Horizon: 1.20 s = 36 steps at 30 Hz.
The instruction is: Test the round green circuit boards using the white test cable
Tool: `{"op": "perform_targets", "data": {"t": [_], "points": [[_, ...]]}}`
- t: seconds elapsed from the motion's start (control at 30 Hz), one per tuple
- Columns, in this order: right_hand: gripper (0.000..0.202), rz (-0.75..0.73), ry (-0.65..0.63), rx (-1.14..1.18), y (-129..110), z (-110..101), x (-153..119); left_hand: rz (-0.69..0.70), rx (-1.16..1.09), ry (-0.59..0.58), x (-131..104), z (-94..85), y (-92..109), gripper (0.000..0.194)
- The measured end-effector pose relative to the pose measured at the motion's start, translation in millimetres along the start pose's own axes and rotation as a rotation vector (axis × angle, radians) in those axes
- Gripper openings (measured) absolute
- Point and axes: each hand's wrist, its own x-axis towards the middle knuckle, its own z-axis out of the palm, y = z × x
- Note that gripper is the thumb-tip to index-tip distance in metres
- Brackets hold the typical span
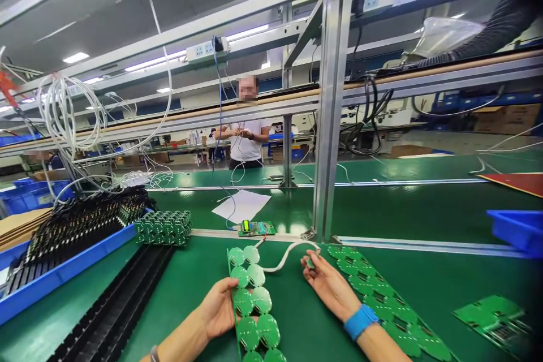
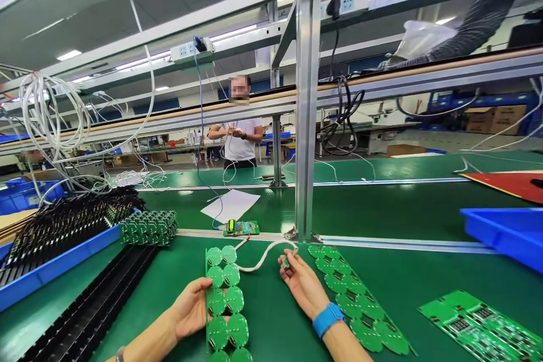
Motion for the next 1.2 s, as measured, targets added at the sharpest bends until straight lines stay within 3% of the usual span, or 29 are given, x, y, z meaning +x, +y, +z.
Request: {"op": "perform_targets", "data": {"t": [0.17, 0.3, 0.47, 0.6, 0.67, 0.8, 0.87, 1.07, 1.2], "points": [[0.03, -0.107, 0.03, -0.007, -7.2, -5.0, 2.6, -0.039, 0.144, 0.071, 4.4, -4.1, -11.4, 0.043], [0.029, -0.153, 0.025, -0.042, -8.6, -5.8, 1.9, -0.022, 0.318, 0.13, 6.6, 7.4, -10.7, 0.045], [0.031, -0.153, 0.022, -0.057, -7.4, -3.9, -1.0, -0.052, 0.696, 0.114, -2.1, 15.5, 4.5, 0.041], [0.037, -0.147, 0.041, -0.035, -7.8, -3.0, -0.9, 0.025, 1.103, 0.156, -10.7, 12.0, 26.9, 0.05], [0.039, -0.16, 0.053, -0.031, -8.6, -2.7, -0.3, 0.077, 1.243, 0.089, -9.8, 13.1, 35.9, 0.061], [0.042, -0.21, 0.079, -0.057, -12.2, -2.2, 1.5, 0.162, 1.534, -0.344, -0.3, 18.6, 40.0, 0.079], [0.046, -0.245, 0.094, -0.073, -16.0, -2.5, 3.1, 0.181, 1.629, -0.468, 2.3, 21.1, 36.7, 0.077], [0.042, -0.427, 0.166, -0.1, -27.4, -1.1, 6.7, 0.291, 1.633, -0.475, -1.0, 31.5, 22.6, 0.077], [0.047, -0.362, 0.071, -0.317, -16.1, 10.4, -3.6, 0.364, 1.618, -0.478, 5.9, 37.2, 11.2, 0.078]]}}
